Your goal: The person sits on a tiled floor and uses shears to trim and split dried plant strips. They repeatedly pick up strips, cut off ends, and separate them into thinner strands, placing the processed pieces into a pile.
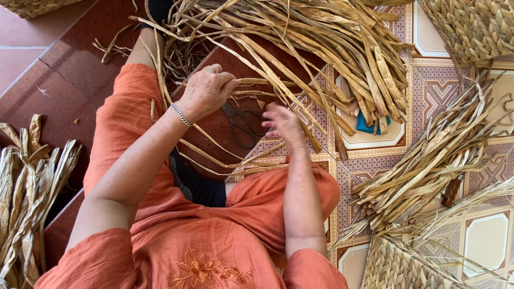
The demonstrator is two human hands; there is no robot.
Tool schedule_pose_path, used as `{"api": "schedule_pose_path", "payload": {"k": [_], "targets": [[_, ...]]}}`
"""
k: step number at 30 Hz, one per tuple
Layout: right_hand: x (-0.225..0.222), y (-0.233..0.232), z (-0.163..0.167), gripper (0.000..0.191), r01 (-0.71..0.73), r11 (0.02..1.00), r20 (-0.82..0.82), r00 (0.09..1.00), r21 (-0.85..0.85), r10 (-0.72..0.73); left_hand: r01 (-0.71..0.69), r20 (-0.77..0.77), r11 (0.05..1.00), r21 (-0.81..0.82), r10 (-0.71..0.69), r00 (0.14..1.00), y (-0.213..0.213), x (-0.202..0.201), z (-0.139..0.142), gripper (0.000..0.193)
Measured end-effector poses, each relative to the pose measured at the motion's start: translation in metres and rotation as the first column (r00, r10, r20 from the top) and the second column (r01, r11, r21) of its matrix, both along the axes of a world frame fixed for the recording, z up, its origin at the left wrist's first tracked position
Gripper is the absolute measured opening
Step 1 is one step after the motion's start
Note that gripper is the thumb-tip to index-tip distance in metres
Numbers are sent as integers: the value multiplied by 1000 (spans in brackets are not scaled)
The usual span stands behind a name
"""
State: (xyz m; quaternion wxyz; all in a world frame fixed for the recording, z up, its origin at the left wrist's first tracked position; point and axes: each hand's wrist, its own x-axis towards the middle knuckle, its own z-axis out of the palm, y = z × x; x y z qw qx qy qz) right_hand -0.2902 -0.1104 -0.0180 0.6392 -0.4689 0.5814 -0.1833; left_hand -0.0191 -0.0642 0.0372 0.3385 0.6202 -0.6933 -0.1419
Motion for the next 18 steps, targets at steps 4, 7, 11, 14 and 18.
{"api": "schedule_pose_path", "payload": {"k": [4,7,11,14,18], "targets": [[-33,-30,-3,70,473,868,231,837,153,-497,65,16,984,164,-69,998,5,-7,16,24],[-53,-51,-14,65,532,846,445,749,38,-491,108,22,936,335,-123,992,29,-4,30,25],[-71,-62,-25,52,547,837,516,724,-25,-458,87,-13,948,307,-87,996,73,28,43,24],[-77,-63,-30,49,532,844,458,767,-65,-449,-84,73,853,515,54,996,92,68,38,26],[-85,-62,-40,43,466,830,255,880,-305,-400,-240,275,838,490,113,955,105,123,13,27]]}}
